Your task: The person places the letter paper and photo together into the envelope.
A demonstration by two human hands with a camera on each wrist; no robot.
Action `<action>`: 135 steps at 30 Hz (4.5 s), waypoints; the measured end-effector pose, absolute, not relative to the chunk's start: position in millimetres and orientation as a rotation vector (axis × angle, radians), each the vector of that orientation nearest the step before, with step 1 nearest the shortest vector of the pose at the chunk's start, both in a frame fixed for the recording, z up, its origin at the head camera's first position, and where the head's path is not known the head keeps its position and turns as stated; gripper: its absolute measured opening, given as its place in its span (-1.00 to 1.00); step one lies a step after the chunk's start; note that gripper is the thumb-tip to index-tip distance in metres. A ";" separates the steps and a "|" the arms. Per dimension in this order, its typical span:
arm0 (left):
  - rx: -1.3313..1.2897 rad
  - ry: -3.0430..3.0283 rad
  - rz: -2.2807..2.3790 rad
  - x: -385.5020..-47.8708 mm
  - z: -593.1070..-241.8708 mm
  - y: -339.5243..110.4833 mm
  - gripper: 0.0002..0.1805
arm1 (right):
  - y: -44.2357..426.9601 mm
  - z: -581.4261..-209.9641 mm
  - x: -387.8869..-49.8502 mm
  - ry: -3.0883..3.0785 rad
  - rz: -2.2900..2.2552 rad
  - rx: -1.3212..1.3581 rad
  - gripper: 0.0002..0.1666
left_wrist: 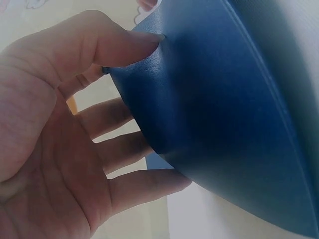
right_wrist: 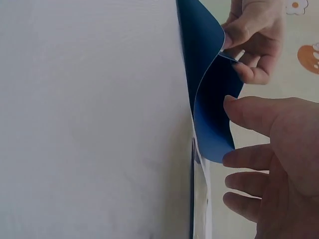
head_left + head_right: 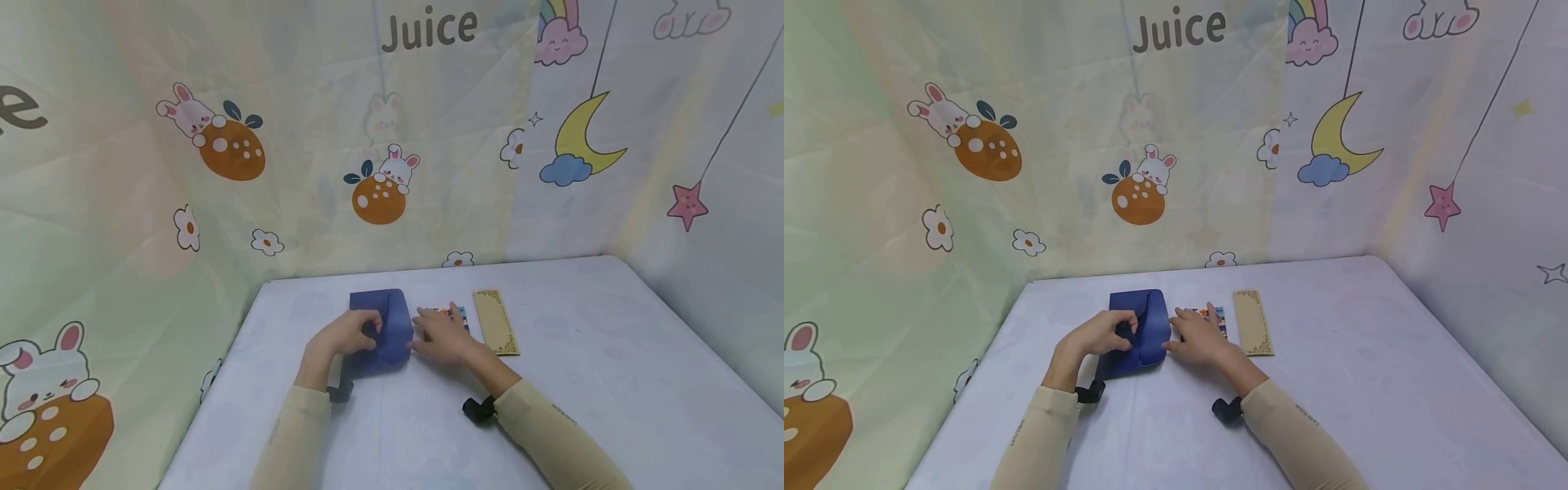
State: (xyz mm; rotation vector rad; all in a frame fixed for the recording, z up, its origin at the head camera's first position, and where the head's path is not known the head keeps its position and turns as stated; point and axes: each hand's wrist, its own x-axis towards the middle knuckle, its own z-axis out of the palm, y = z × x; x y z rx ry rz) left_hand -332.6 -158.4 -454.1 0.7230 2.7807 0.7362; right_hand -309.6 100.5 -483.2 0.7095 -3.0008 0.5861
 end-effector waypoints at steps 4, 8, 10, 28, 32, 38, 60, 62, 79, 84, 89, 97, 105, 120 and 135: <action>0.712 2.765 0.753 -331.8 -454.0 -158.2 -0.68 | 103.2 -480.4 -311.0 -3.006 0.594 0.695 -0.23; 0.715 2.760 0.766 -331.8 -454.0 -158.7 -0.67 | 107.6 -478.0 -313.1 -3.007 0.602 0.692 -0.21; 0.727 2.763 0.769 -332.1 -454.2 -158.9 -0.66 | 110.8 -477.6 -314.9 -3.015 0.605 0.686 -0.19; 0.720 2.756 0.764 -334.1 -457.0 -159.7 -0.66 | 133.6 -479.4 -326.0 -3.061 0.607 0.629 -0.04; 0.728 2.757 0.763 -333.7 -456.3 -159.1 -0.66 | 136.0 -478.3 -325.3 -3.057 0.616 0.614 -0.02; 0.727 2.754 0.766 -332.7 -455.3 -158.7 -0.67 | 137.6 -475.3 -324.6 -3.076 0.578 0.561 0.01; 0.730 2.733 0.777 -332.8 -456.0 -159.5 -0.66 | 153.6 -473.2 -327.7 -3.146 0.495 0.398 0.16; 0.728 2.734 0.775 -333.0 -456.2 -159.5 -0.66 | 154.7 -474.0 -328.2 -3.149 0.492 0.395 0.16; 0.718 2.738 0.753 -333.4 -455.7 -159.3 -0.66 | 157.1 -476.4 -332.5 -3.172 0.451 0.336 0.12; 0.707 2.732 0.751 -333.8 -456.3 -159.3 -0.66 | 157.1 -477.4 -332.2 -3.156 0.444 0.338 0.08; 0.702 2.729 0.756 -333.7 -455.7 -159.1 -0.66 | 157.0 -475.4 -330.8 -3.139 0.487 0.363 0.07; 0.705 2.724 0.763 -332.8 -454.6 -158.4 -0.66 | 156.5 -475.8 -332.9 -3.092 0.545 0.433 0.04; 0.710 2.725 0.760 -331.7 -453.9 -157.8 -0.67 | 153.1 -477.2 -334.5 -3.065 0.727 0.456 0.06; 0.710 2.724 0.765 -331.3 -453.6 -158.0 -0.67 | 150.2 -476.9 -331.8 -3.069 0.878 0.433 -0.05; 0.691 2.729 0.760 -331.6 -455.3 -157.9 -0.67 | 152.0 -477.8 -336.9 -3.070 0.996 0.439 -0.16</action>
